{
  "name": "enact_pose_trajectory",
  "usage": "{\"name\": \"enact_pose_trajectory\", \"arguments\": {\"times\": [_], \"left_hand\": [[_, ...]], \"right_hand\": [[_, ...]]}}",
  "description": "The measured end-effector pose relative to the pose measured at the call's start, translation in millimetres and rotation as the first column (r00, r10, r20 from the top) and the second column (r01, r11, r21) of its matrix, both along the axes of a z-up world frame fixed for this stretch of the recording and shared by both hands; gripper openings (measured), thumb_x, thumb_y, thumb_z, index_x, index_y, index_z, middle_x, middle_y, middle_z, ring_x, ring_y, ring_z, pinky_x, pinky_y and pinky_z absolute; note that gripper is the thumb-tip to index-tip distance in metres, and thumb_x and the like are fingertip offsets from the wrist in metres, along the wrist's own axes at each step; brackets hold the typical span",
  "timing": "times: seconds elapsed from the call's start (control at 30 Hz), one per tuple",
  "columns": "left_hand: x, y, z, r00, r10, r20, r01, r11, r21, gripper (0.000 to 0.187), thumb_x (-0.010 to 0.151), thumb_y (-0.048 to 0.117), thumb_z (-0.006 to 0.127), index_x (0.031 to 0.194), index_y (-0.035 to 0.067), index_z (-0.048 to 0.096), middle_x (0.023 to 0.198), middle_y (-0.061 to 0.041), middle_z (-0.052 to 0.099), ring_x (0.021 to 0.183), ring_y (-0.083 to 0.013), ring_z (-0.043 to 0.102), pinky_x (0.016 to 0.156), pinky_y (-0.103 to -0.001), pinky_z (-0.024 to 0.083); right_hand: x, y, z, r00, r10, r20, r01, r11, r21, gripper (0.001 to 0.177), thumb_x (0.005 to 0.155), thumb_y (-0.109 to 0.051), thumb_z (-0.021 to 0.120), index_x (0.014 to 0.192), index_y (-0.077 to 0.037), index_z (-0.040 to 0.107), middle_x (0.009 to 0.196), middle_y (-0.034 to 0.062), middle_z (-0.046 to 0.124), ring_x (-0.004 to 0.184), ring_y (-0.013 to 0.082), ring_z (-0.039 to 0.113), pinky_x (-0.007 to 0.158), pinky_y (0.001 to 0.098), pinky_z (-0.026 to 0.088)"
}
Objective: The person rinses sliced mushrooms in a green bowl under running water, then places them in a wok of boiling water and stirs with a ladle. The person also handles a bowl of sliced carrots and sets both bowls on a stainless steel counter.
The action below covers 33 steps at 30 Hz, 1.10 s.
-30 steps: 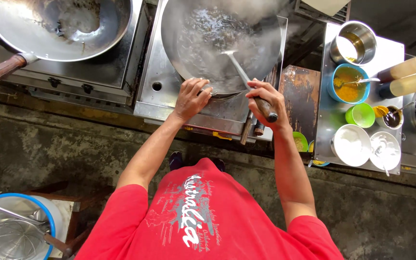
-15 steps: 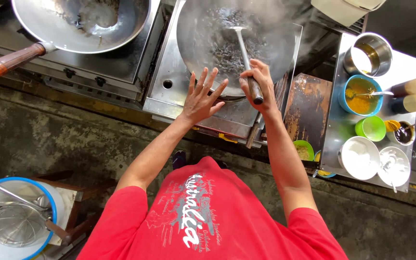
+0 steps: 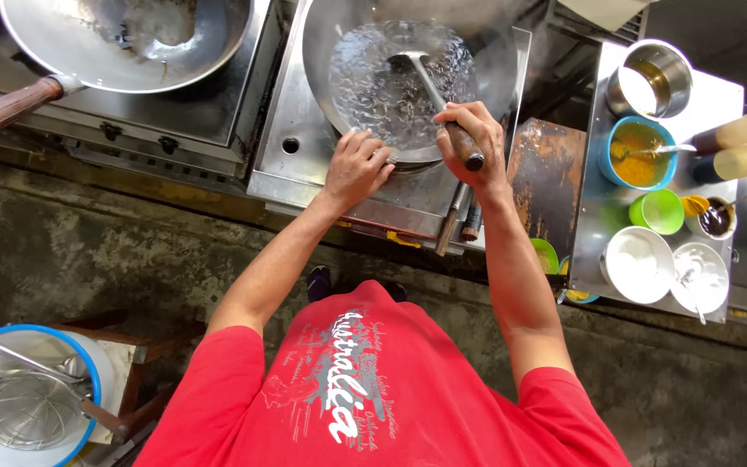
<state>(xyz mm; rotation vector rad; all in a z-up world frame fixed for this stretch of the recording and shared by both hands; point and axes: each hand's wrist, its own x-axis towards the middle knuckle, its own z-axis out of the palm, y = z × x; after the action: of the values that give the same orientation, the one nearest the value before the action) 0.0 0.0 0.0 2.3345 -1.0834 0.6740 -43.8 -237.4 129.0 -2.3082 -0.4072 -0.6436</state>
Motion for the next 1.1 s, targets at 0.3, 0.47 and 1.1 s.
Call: {"name": "enact_pose_trajectory", "arguments": {"times": [0.3, 0.47, 1.1], "left_hand": [[-1, 2, 14, 0.998, -0.010, 0.061, 0.011, 1.000, -0.025, 0.020, 0.093, 0.029, 0.076, 0.103, 0.014, 0.070, 0.102, -0.003, 0.063, 0.105, -0.0250, 0.057, 0.098, -0.044, 0.040], [3, 7, 11, 0.999, -0.030, -0.014, 0.030, 1.000, -0.001, 0.024, 0.094, 0.030, 0.077, 0.106, 0.011, 0.070, 0.101, -0.005, 0.063, 0.105, -0.0267, 0.057, 0.099, -0.045, 0.041], [12, 12, 2, 0.992, -0.082, 0.100, 0.089, 0.994, -0.067, 0.024, 0.091, 0.031, 0.079, 0.100, 0.014, 0.064, 0.105, -0.004, 0.059, 0.103, -0.0267, 0.057, 0.093, -0.044, 0.045]], "right_hand": [[-37, -11, 40, 0.993, -0.016, -0.115, 0.007, 0.997, -0.075, 0.020, 0.082, -0.012, 0.072, 0.101, -0.011, 0.077, 0.104, 0.0115, 0.072, 0.094, 0.0298, 0.072, 0.082, 0.0408, 0.058], [-58, -17, 63, 0.991, 0.025, -0.134, -0.042, 0.991, -0.124, 0.016, 0.084, -0.014, 0.073, 0.099, -0.011, 0.076, 0.100, 0.0100, 0.070, 0.090, 0.0297, 0.071, 0.080, 0.0412, 0.058], [-6, -20, -51, 0.999, 0.040, -0.017, -0.040, 0.999, 0.026, 0.021, 0.091, -0.009, 0.069, 0.111, -0.004, 0.070, 0.138, 0.0254, 0.065, 0.122, 0.0373, 0.069, 0.101, 0.0418, 0.057]]}}
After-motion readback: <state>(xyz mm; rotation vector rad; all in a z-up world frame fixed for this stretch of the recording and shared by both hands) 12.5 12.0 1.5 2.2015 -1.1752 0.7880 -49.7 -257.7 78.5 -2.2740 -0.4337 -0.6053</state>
